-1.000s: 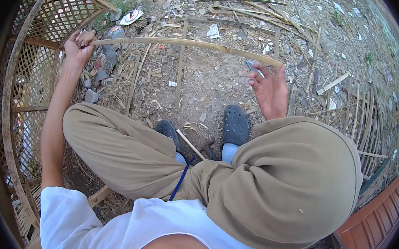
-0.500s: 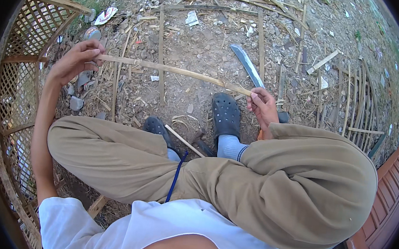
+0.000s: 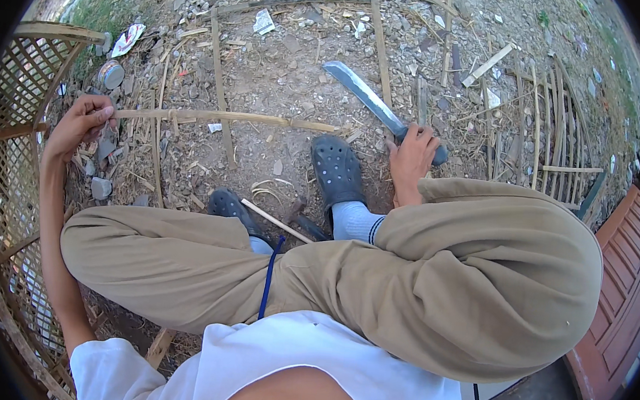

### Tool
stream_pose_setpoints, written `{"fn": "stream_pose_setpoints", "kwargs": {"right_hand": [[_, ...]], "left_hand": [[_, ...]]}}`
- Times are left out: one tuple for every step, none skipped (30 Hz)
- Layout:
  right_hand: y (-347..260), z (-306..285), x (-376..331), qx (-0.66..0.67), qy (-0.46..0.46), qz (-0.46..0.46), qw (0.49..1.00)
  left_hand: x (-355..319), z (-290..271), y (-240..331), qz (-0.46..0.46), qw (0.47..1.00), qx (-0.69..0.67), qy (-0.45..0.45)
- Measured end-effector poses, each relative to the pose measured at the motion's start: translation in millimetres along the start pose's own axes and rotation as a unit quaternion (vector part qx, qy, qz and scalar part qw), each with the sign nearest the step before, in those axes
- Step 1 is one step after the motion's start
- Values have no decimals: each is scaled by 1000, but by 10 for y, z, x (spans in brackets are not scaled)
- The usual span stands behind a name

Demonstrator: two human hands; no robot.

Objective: The person constructs a bamboo structure by hand, using a hammer to secure bamboo strips together with small pins.

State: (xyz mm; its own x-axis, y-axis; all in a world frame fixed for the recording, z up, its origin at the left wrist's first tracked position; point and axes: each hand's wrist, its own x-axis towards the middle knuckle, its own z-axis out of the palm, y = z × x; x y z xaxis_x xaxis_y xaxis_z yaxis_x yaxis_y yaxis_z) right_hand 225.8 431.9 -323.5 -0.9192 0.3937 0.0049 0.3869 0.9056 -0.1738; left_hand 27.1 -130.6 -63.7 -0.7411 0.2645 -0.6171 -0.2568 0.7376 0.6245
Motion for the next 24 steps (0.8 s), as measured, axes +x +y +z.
{"fn": "stream_pose_setpoints", "kwargs": {"right_hand": [[76,-69,2,-64,-18,46,997],[212,-85,24,-66,-14,59,996],[396,-91,66,-75,-48,34,995],[520,-82,90,-81,-83,11,993],[605,-61,87,-79,-79,26,993],[636,-36,89,-77,-82,-39,993],[658,-23,91,-75,-85,-105,988],[665,-10,96,-53,-83,-119,988],[641,-32,41,-52,-77,-104,990],[596,-43,-36,-46,-81,-79,993],[550,-75,-87,-39,-83,-56,994],[475,-101,-137,-32,-76,-42,996],[394,-140,-189,-42,-60,2,997],[267,-232,-167,-53,-41,39,997],[230,-332,-220,-69,-28,83,994],[218,-444,-243,-89,-15,124,988],[473,-446,-276,-8,16,81,997],[741,-355,-332,82,37,39,995],[809,-393,-399,70,70,54,994],[935,-379,-458,53,104,64,991],[1048,-355,-503,38,135,73,987],[1160,-338,-560,38,132,85,987],[1233,-332,-593,23,123,114,986],[1310,-324,-625,6,113,142,983]], "left_hand": [[42,16,-5,-7,1000,-15,1],[70,41,0,-7,1000,-21,4],[64,33,38,3,1000,-13,-4],[65,8,73,0,1000,-11,-12],[63,-7,114,-3,1000,-9,-21],[43,-17,139,6,1000,3,-27],[28,-8,138,9,1000,-10,1],[27,-5,132,13,999,-23,28],[57,-8,137,24,999,-13,20],[102,-17,136,28,999,-30,8],[140,-17,147,33,998,-47,-3],[159,-24,178,42,999,-32,-7],[180,-23,211,39,997,-59,-10],[153,-70,237,37,995,-89,-6],[192,-53,257,46,996,-80,-14],[224,-44,252,39,994,-102,-20],[263,-41,233,32,991,-124,-25],[319,-57,240,36,990,-130,-29],[370,-68,221,41,989,-139,-34],[423,-28,178,40,988,-149,-21],[453,1,144,38,987,-157,-5],[494,33,104,37,985,-166,10],[507,1,142,31,984,-173,0],[513,-17,158,29,986,-164,-5]]}}
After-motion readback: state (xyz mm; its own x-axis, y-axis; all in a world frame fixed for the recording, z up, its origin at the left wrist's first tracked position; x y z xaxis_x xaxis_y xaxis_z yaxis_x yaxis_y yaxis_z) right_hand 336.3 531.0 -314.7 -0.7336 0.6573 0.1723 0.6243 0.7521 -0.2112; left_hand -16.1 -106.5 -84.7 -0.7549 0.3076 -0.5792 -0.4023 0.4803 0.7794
